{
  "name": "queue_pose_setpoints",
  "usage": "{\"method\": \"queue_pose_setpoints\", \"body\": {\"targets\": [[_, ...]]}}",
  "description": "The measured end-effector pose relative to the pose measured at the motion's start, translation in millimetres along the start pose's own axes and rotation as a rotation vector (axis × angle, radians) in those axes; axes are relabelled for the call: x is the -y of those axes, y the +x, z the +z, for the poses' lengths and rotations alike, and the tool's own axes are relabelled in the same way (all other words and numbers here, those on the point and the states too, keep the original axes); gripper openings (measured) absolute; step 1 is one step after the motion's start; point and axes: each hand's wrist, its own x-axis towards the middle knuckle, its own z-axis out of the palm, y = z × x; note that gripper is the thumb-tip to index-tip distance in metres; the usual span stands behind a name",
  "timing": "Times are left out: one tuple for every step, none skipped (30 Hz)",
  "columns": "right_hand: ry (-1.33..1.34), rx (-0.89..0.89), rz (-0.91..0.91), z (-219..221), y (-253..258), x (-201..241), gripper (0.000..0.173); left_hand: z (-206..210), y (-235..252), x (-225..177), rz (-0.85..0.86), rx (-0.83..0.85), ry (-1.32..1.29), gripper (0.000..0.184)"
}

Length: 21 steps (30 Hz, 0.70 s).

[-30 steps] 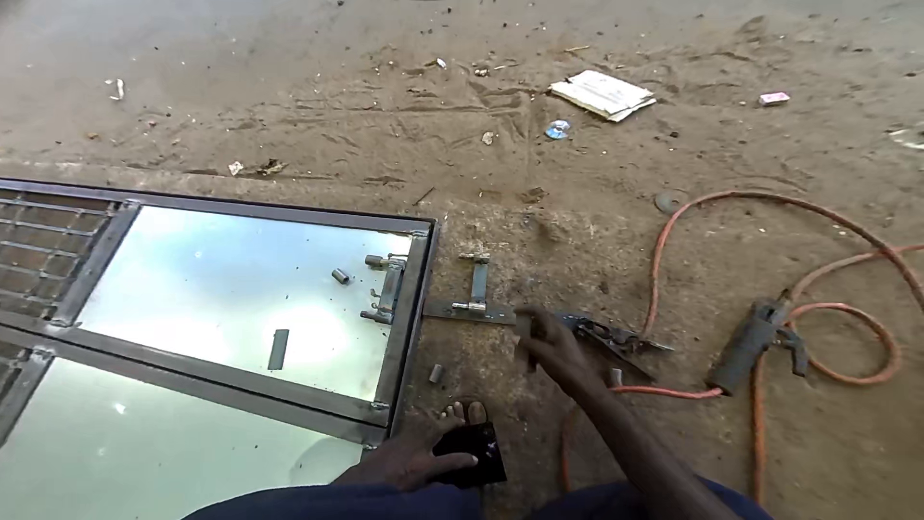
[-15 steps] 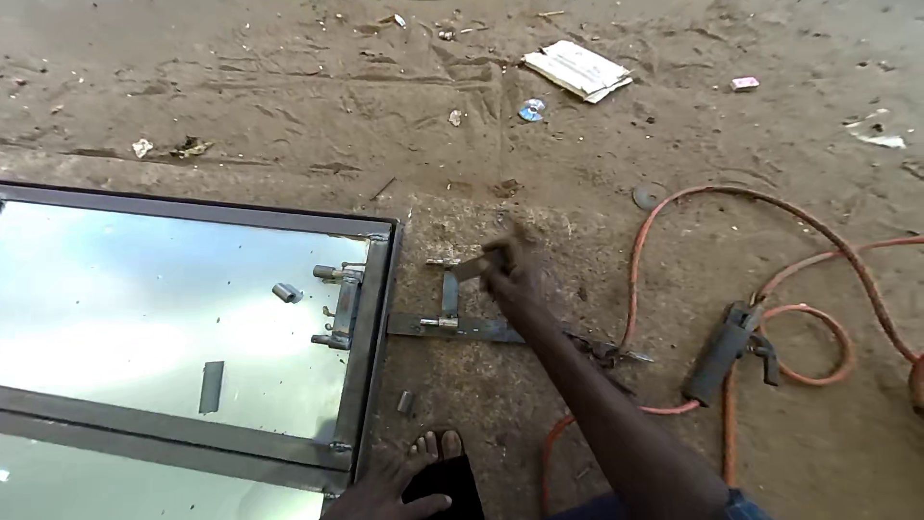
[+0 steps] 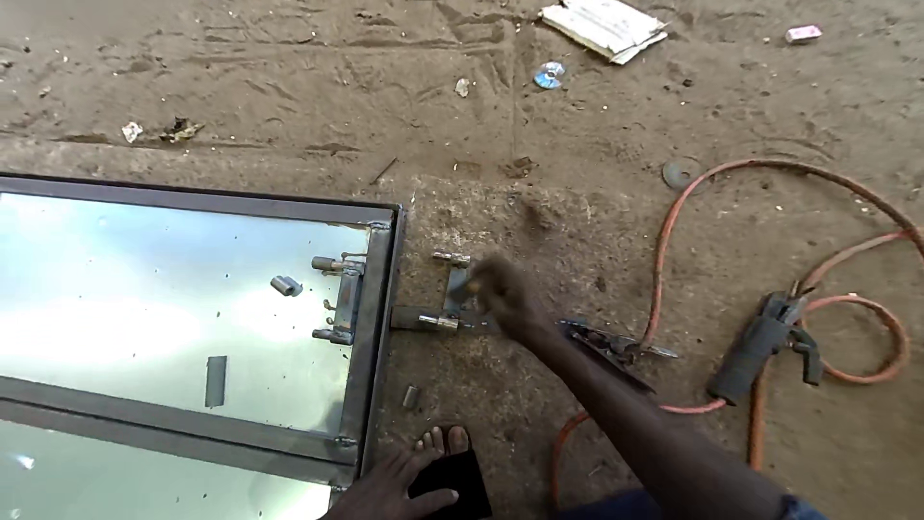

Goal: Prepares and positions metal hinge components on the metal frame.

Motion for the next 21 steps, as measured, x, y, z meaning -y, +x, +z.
{"method": "queue_pose_setpoints", "body": {"targets": [[-0.055,0.063,0.029,2.0,-2.9,-4.0,0.026,-1.2,0.8,-0.3,0.001,0.010,0.006,0.049],[-0.072,0.056,0.063,1.6,-6.2,-2.6,0.026,-2.0,1.6,-0.5,0.006,0.013,0.010,0.049],[-0.059,-0.025,0.075,0.4,-7.9,3.2,0.025,-2.6,2.3,0.1,0.011,0.005,0.013,0.049],[-0.013,-0.133,0.061,1.1,-8.9,9.7,0.025,-2.5,2.3,0.6,0.012,-0.004,0.018,0.049],[0.000,-0.206,0.039,4.5,-12.0,13.5,0.024,-2.0,1.6,-0.7,0.009,-0.005,0.016,0.049],[-0.028,-0.184,0.013,9.2,-18.0,13.8,0.023,-2.8,1.0,-2.3,0.004,0.003,0.011,0.048],[-0.082,-0.104,-0.003,13.3,-23.1,10.4,0.023,-3.5,1.5,-1.3,0.008,0.006,0.004,0.048],[-0.128,-0.043,0.015,16.4,-27.4,7.1,0.023,-3.4,2.2,-0.4,0.015,0.005,-0.003,0.048],[-0.125,-0.041,0.044,16.9,-31.4,7.1,0.024,-2.7,2.2,-0.2,0.020,0.004,-0.008,0.048],[-0.093,-0.101,0.065,15.9,-34.0,10.1,0.024,-1.5,1.7,0.8,0.023,-0.001,-0.006,0.048],[-0.071,-0.183,0.071,15.8,-35.6,13.5,0.024,0.2,0.9,1.8,0.021,-0.008,-0.008,0.048],[-0.084,-0.238,0.051,18.3,-38.5,13.0,0.023,1.7,0.1,1.1,0.016,-0.010,-0.016,0.048],[-0.133,-0.212,0.025,21.2,-42.2,9.8,0.024,1.9,-0.2,0.4,0.014,-0.010,-0.021,0.049],[-0.190,-0.136,0.015,23.2,-44.6,5.8,0.025,1.3,0.8,1.4,0.023,-0.012,-0.012,0.050],[-0.214,-0.102,0.007,24.6,-46.3,2.8,0.026,1.1,1.8,2.1,0.033,-0.015,-0.001,0.049],[-0.205,-0.122,0.013,24.0,-47.7,4.1,0.027,1.1,2.2,2.2,0.038,-0.020,0.005,0.049],[-0.172,-0.195,0.011,23.7,-47.4,7.6,0.027,0.8,2.2,2.7,0.039,-0.027,0.004,0.049],[-0.140,-0.263,0.012,24.5,-46.9,10.8,0.028,0.3,2.2,3.1,0.037,-0.031,-0.002,0.049],[-0.146,-0.277,-0.008,26.8,-47.4,10.6,0.029,0.3,2.2,2.4,0.035,-0.029,-0.002,0.051],[-0.185,-0.202,-0.014,28.8,-49.5,9.8,0.030,0.0,2.0,1.0,0.034,-0.018,0.005,0.053],[-0.219,-0.098,0.022,29.8,-49.3,8.5,0.029,-1.2,3.2,1.0,0.039,-0.011,0.012,0.053]]}}
